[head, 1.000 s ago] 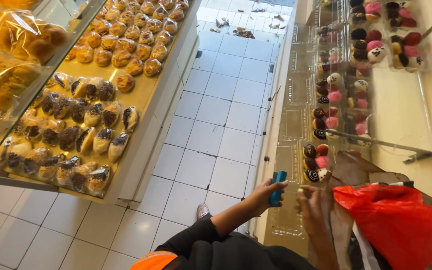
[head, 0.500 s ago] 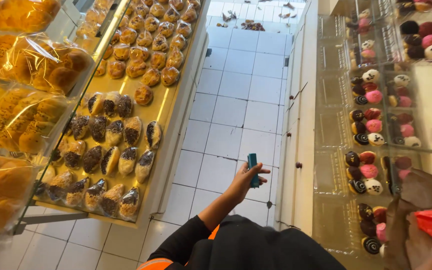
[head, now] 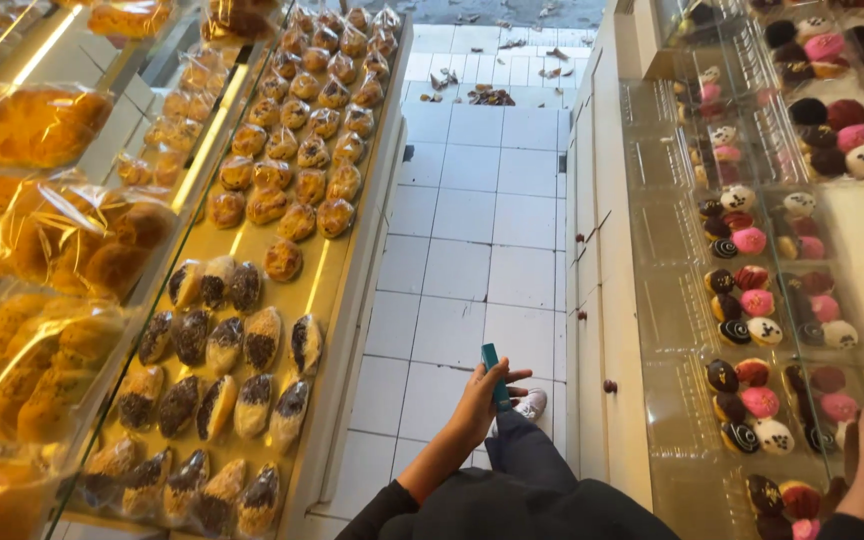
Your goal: The person picks up plastic containers of decorated donuts, uses a blue stapler to seal the lids, and then arranges the containers inside a glass display case.
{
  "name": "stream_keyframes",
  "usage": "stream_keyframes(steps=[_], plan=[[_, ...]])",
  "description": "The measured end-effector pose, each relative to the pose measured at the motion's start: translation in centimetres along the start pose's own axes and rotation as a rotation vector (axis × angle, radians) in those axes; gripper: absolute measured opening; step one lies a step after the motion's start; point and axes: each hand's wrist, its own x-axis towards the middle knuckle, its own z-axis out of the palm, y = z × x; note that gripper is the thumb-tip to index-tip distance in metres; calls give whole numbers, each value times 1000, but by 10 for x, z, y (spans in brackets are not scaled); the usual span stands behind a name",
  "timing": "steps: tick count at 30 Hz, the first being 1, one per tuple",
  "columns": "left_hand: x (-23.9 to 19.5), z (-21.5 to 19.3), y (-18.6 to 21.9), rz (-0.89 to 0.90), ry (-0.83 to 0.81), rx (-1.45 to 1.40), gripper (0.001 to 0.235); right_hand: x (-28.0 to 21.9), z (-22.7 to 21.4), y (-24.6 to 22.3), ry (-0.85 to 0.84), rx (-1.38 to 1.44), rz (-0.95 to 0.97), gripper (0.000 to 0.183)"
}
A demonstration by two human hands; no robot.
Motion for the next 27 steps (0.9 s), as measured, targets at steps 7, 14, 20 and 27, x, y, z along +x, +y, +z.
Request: stream_keyframes(steps=[7, 14, 20, 27], plan=[[120, 89, 36, 54, -365, 23, 51, 85, 160, -69, -12, 81, 48, 44], [250, 238, 26, 117, -847, 320, 77, 150, 261, -79, -445, 475, 155, 79], [316, 294, 5, 137, -1029, 412, 77, 184, 200, -55, -162, 234, 254, 77], [439, 302, -75, -160, -207, 229, 57, 143, 155, -11, 332, 666, 342, 28]])
